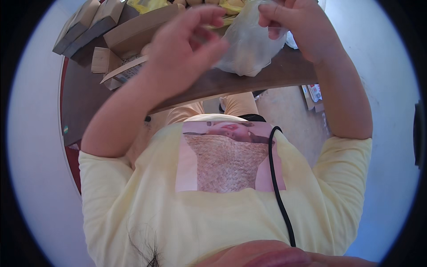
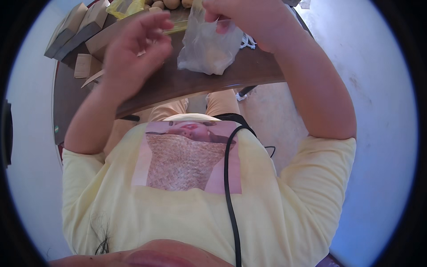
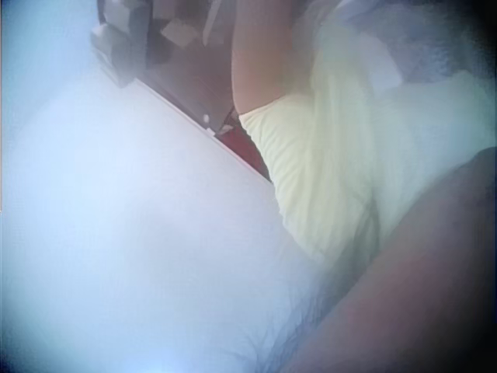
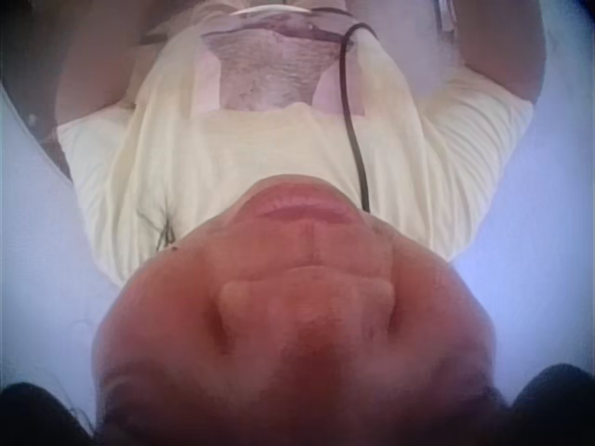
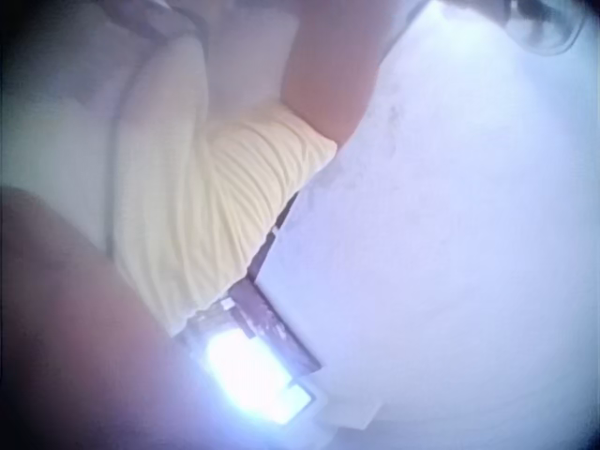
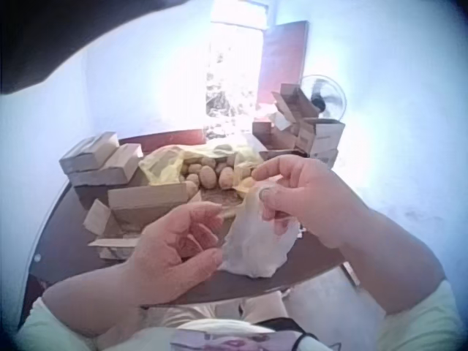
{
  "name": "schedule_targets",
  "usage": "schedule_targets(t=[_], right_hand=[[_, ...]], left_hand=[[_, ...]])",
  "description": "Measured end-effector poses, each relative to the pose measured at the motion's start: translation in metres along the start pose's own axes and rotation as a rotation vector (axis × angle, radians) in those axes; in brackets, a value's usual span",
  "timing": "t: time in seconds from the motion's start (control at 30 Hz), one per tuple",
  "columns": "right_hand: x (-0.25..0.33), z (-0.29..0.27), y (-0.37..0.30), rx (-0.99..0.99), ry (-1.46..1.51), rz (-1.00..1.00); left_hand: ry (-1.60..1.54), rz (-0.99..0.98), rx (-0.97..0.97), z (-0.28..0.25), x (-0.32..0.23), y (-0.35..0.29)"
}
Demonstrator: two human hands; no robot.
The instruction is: The person places onions into small plastic bags, ties them, and puts them into a cardboard box. The person repeats this process for several onions and then closes the box flaps.
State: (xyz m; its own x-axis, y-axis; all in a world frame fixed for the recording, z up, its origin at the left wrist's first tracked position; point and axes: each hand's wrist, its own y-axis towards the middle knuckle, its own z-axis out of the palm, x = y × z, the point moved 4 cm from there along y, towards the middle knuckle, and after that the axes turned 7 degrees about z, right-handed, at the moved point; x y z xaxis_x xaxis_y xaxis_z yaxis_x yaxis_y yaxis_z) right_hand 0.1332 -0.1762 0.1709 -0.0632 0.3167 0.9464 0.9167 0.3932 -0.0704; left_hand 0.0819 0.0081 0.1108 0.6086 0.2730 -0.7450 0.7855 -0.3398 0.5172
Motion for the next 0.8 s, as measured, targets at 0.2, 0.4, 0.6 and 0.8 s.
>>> schedule_targets(t=[0.2,0.4,0.6,0.8], right_hand=[[0.023,0.011,-0.012,0.168,0.084,0.005],[0.034,0.022,-0.009,0.626,-0.211,-0.333],[0.065,0.061,-0.016,0.788,-0.356,-0.191],[0.058,0.041,0.003,0.645,-0.299,-0.327]], left_hand=[[0.333,-0.028,-0.015,0.059,0.079,-0.020],[-0.371,-0.262,0.349,0.056,0.112,-0.016],[-0.374,0.024,0.647,0.067,0.059,0.004],[-0.619,0.278,1.036,0.081,0.050,-0.002]])
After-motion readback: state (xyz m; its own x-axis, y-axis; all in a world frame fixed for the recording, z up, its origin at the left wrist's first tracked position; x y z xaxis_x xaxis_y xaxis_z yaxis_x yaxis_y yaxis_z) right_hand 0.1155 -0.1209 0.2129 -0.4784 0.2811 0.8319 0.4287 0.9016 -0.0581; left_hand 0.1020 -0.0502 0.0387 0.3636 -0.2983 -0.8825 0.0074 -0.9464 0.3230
